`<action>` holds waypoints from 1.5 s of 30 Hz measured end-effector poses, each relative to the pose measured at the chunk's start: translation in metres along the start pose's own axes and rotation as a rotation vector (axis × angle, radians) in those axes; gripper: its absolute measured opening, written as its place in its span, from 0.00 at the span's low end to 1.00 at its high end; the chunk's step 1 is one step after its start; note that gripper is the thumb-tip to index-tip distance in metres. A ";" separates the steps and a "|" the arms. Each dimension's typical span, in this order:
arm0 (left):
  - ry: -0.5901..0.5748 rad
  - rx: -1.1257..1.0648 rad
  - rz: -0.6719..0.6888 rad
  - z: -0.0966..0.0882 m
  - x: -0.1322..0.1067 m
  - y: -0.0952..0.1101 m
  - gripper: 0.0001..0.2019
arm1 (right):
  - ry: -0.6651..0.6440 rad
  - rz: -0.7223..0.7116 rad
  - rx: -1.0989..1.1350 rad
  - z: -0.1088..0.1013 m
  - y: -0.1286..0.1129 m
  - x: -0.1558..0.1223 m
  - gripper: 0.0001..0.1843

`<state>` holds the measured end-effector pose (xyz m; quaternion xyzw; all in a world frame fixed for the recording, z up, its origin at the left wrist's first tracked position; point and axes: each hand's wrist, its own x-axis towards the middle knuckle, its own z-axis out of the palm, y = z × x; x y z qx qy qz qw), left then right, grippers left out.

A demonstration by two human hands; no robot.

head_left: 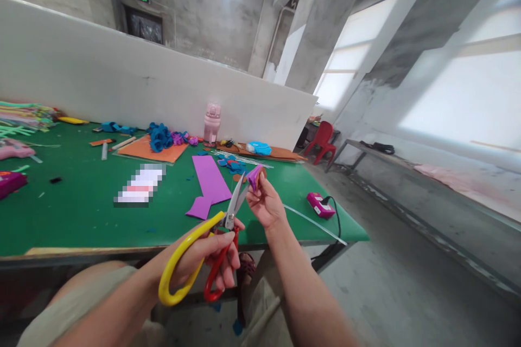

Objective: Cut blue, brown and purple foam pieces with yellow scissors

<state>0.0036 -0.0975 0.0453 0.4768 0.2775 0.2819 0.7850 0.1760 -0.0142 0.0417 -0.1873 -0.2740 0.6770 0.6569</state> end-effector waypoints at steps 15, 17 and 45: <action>-0.045 -0.022 0.047 0.004 -0.002 0.000 0.18 | -0.051 -0.041 -0.028 -0.001 0.007 0.001 0.07; -0.011 -0.004 0.037 0.003 -0.001 -0.001 0.17 | -0.047 -0.037 -0.022 -0.002 0.007 0.000 0.08; 0.035 0.042 0.065 0.002 -0.004 0.001 0.21 | -0.032 -0.034 -0.132 -0.001 0.006 0.001 0.09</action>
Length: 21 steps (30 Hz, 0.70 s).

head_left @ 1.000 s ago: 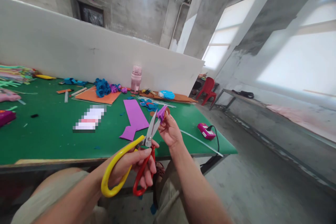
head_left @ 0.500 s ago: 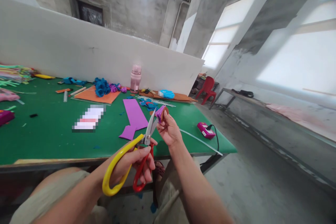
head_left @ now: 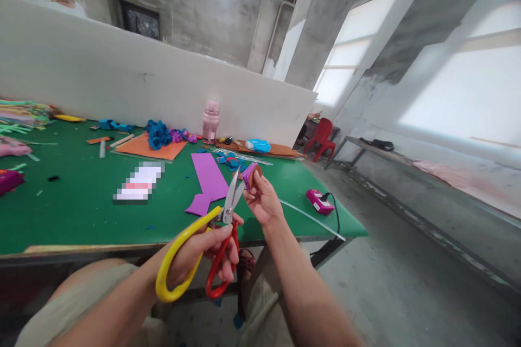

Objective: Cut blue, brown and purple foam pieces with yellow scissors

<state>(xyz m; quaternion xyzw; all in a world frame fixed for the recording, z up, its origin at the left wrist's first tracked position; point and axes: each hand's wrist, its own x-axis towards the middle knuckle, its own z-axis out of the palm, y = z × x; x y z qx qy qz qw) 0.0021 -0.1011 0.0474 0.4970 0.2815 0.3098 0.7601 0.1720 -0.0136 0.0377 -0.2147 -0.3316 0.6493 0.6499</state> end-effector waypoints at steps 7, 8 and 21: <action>0.012 0.003 -0.022 0.002 -0.002 0.002 0.18 | 0.010 0.010 0.018 -0.001 0.000 0.001 0.09; 0.018 -0.001 -0.027 0.003 -0.002 0.001 0.18 | 0.008 0.009 0.016 -0.001 0.000 0.000 0.09; 0.011 0.013 -0.010 0.001 0.000 -0.004 0.21 | -0.007 0.005 -0.010 -0.002 -0.002 0.001 0.09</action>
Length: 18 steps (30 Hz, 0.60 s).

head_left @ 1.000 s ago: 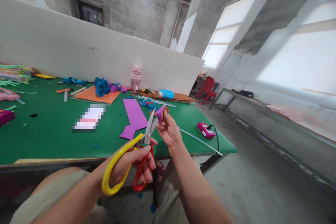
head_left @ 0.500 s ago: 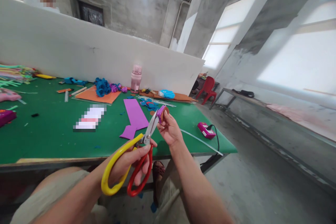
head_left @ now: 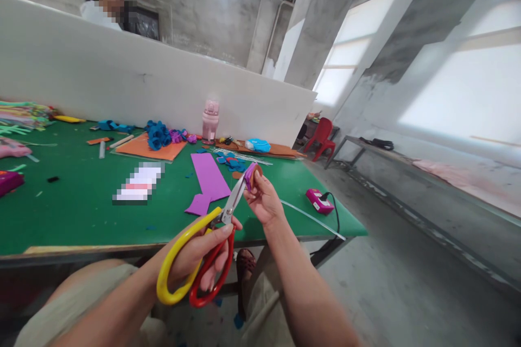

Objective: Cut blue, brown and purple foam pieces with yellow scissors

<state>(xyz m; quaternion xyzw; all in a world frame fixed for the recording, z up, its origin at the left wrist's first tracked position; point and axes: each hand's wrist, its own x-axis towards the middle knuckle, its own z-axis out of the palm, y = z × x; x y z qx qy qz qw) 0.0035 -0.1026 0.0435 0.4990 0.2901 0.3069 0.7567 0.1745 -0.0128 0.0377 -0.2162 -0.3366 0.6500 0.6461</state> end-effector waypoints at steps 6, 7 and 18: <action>-0.022 0.020 -0.016 0.001 -0.004 0.001 0.21 | -0.016 -0.005 -0.021 -0.002 -0.001 0.000 0.08; -0.023 0.031 -0.020 0.002 -0.004 0.001 0.21 | -0.027 -0.005 -0.013 -0.002 -0.001 0.000 0.08; -0.031 0.005 -0.035 0.000 -0.005 0.001 0.20 | -0.061 -0.037 -0.066 -0.002 -0.002 -0.002 0.09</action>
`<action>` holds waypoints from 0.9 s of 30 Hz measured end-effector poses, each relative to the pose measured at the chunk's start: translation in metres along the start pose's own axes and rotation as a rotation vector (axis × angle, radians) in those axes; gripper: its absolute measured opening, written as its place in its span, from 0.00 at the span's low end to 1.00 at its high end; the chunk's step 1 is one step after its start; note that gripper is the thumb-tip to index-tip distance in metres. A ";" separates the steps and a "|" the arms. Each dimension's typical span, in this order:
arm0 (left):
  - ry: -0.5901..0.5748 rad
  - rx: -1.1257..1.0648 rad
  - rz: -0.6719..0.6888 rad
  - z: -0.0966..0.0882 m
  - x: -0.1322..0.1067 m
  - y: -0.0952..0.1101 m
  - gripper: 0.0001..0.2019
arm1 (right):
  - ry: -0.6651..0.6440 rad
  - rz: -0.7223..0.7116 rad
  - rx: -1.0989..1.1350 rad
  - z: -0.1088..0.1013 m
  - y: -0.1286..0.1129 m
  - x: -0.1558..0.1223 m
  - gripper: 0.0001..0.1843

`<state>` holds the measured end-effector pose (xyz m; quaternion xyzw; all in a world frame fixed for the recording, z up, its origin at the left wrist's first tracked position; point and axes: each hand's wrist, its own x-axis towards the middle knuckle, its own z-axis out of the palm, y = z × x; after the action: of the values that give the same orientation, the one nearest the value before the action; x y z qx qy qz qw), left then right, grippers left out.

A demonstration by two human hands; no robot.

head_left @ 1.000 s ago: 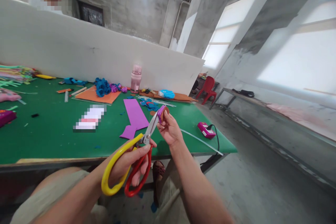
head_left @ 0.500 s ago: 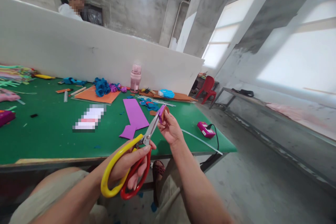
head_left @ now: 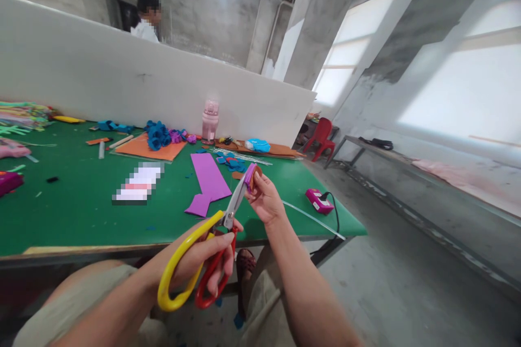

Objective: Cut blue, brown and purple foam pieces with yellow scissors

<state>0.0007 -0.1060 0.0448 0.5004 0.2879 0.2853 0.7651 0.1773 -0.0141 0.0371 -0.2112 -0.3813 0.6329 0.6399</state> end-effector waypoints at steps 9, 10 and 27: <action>0.050 -0.003 0.022 0.004 -0.001 0.009 0.21 | -0.003 0.075 -0.076 0.004 0.002 -0.004 0.11; 0.051 -0.002 0.031 0.004 -0.001 0.009 0.20 | -0.004 0.084 -0.076 0.005 0.002 -0.004 0.12; 0.048 0.026 0.052 0.005 0.001 0.003 0.21 | -0.032 0.078 -0.061 0.003 0.006 -0.003 0.10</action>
<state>0.0043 -0.1073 0.0493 0.5104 0.2968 0.3132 0.7439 0.1715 -0.0170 0.0338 -0.2348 -0.4021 0.6488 0.6019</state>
